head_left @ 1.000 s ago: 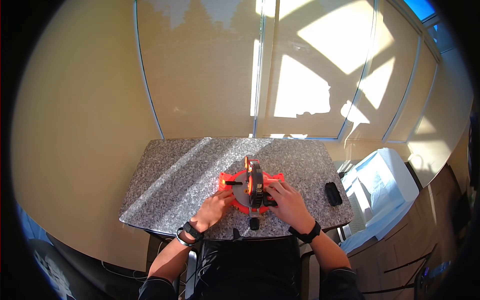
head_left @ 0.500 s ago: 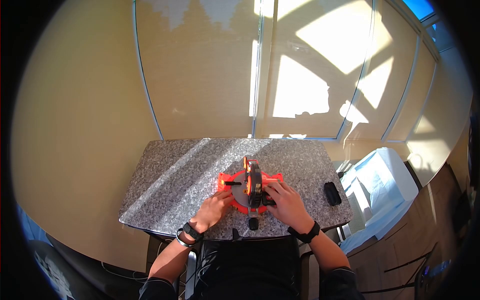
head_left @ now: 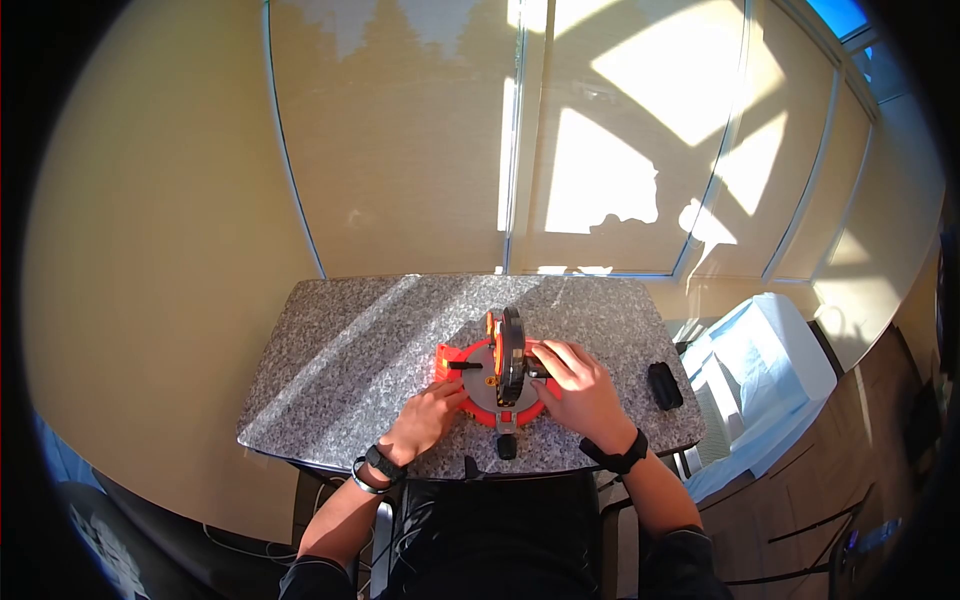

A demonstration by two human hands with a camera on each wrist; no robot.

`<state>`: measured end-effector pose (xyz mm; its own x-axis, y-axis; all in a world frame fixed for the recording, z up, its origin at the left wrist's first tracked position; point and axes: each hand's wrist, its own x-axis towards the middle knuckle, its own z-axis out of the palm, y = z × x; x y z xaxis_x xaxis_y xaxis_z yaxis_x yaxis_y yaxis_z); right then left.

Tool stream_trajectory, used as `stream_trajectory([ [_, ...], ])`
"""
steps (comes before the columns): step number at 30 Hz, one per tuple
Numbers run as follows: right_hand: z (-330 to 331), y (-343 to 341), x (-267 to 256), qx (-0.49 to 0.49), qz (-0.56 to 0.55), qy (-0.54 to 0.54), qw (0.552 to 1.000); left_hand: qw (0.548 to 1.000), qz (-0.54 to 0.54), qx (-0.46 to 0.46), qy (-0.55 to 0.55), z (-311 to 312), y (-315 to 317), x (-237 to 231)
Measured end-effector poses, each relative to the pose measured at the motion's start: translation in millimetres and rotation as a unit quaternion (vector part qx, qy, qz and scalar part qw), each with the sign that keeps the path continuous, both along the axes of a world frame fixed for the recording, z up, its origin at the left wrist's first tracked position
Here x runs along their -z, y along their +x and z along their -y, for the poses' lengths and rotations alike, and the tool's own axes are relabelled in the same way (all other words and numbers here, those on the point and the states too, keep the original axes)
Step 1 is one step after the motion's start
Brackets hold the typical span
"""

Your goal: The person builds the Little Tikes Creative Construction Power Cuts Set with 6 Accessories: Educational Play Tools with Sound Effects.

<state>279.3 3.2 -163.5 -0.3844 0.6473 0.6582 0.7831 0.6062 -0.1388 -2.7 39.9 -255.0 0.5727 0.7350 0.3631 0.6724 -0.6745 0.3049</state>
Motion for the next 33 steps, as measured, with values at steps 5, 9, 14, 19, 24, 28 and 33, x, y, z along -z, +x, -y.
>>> stream_trajectory([
  [5, -1.6, 0.0, -10.9, 0.013, -0.002, -0.003, 1.0, 1.0, -0.007, -0.002, 0.0, 1.2, 0.5, -3.2],
  [9, -0.1, -0.3, -23.9, 0.023, -0.017, -0.014, 1.0, 1.0, -0.004, -0.001, -0.003, -0.3, -0.5, 1.4],
  [14, -1.7, -0.9, -33.6, 0.034, -0.007, 0.025, 0.999, 1.0, 0.001, 0.01, 0.016, -0.5, -0.7, 0.6],
  [19, -4.4, -0.5, -37.5, 0.028, -0.001, 0.071, 0.997, 1.0, 0.002, 0.005, 0.011, -1.1, -1.0, 2.1],
  [24, -4.3, -3.3, -40.7, 0.021, -0.01, 0.084, 0.996, 1.0, 0.001, 0.007, 0.017, 0.0, -0.7, 1.7],
  [28, -2.1, -4.7, -40.6, 0.021, 0.006, 0.087, 0.996, 1.0, 0.002, 0.004, 0.017, -1.4, 0.2, 5.4],
  [33, 0.5, -6.0, -38.4, 0.027, 0.004, 0.081, 0.996, 1.0, -0.001, 0.005, 0.014, -1.7, 0.2, 5.8],
])
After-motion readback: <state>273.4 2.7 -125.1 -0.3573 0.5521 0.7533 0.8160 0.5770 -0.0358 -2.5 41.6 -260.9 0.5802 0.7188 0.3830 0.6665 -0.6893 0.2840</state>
